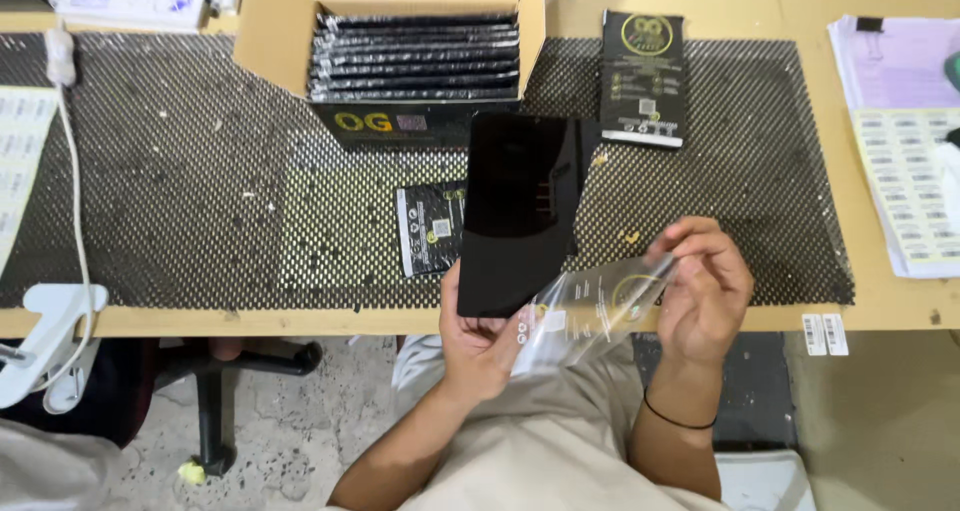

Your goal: The person repeatedly removes a smartphone screen assembly from a plastic sleeve, inspects the front and back, and places it back into the sleeve. The person handles multiple identical units from a box on the table.

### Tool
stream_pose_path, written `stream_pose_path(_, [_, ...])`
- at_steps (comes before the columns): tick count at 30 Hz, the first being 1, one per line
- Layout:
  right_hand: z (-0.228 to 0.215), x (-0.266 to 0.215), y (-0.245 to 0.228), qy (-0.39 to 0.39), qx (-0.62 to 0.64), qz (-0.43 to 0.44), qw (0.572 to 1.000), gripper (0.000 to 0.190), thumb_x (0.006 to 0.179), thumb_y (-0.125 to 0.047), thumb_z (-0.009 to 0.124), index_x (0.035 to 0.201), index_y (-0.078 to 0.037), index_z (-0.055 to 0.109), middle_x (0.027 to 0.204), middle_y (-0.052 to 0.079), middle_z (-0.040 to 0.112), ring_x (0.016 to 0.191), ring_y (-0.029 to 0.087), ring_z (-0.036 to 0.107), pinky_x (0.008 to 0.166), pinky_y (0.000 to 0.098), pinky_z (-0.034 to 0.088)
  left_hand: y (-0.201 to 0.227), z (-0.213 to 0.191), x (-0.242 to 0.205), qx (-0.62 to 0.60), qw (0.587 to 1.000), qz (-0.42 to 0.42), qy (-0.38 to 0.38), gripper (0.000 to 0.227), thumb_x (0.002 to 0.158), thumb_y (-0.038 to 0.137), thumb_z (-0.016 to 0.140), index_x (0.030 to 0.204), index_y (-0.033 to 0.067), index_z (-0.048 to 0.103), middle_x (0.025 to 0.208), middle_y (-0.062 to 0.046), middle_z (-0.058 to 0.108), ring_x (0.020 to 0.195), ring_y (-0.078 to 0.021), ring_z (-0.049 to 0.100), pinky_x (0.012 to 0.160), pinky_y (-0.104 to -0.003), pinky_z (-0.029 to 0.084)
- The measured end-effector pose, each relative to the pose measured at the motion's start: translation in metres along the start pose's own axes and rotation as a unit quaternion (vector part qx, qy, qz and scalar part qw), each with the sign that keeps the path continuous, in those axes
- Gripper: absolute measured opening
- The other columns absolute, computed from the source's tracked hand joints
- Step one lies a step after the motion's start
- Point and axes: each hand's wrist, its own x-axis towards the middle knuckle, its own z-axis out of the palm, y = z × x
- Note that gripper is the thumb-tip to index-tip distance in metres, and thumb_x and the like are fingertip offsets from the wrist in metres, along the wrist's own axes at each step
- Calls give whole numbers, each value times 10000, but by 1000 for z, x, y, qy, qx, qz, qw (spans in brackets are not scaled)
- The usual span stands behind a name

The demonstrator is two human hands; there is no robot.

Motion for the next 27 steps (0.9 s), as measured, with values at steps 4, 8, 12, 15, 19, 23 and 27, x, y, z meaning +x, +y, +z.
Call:
stream_pose_path(4, [-1,0,0,-9,0,-10,1000,184,875,-173,613,867,7,573,1002,239,581,806,292,639,696,369,575,-9,-6,-3,-29,999,24,-8,793,808,-124,730,1493,-31,340,1263,-260,682,1216,-312,620,996,-450,556])
stream_pose_path(8, [3,0,-11,-40,15,-11,999,130,925,-144,601,918,-15,612,1023,194,601,829,263,636,752,350,560,11,4,2,9,998,-48,29,821,844,-71,736,1543,35,319,818,-53,518,757,-97,444,756,-281,538])
stream_pose_path(12, [0,-4,-12,-56,53,16,997,94,987,-77,562,1005,-24,637,1081,150,618,957,213,625,899,307,602,21,9,5,22,994,-95,55,830,844,-2,771,1552,65,344,580,53,450,503,9,354,500,-164,373])
stream_pose_path(15, [2,-4,-16,-51,28,23,998,98,982,-91,560,980,-34,640,1047,141,626,895,229,627,819,321,594,20,7,3,22,997,-77,17,816,878,-21,740,1556,51,291,623,31,489,495,6,337,456,-180,285])
stream_pose_path(19, [4,-3,-19,-69,11,22,997,93,980,-101,550,982,-51,628,1019,136,623,837,231,634,780,319,565,19,2,0,13,998,-63,-5,768,901,8,742,1530,50,303,680,37,484,539,1,353,487,-177,276])
stream_pose_path(23, [5,-3,-19,-66,6,22,998,88,983,-85,544,983,-59,628,985,124,631,832,227,630,774,313,555,18,-1,-1,29,995,-90,10,838,869,-17,757,1552,77,281,646,39,487,497,5,335,444,-184,266])
stream_pose_path(27, [4,-3,-17,-72,18,20,997,88,982,-85,550,986,-55,632,966,122,635,838,231,625,775,317,556,18,-1,0,30,995,-90,13,874,869,-25,755,1572,72,244,617,47,448,495,12,315,447,-171,261])
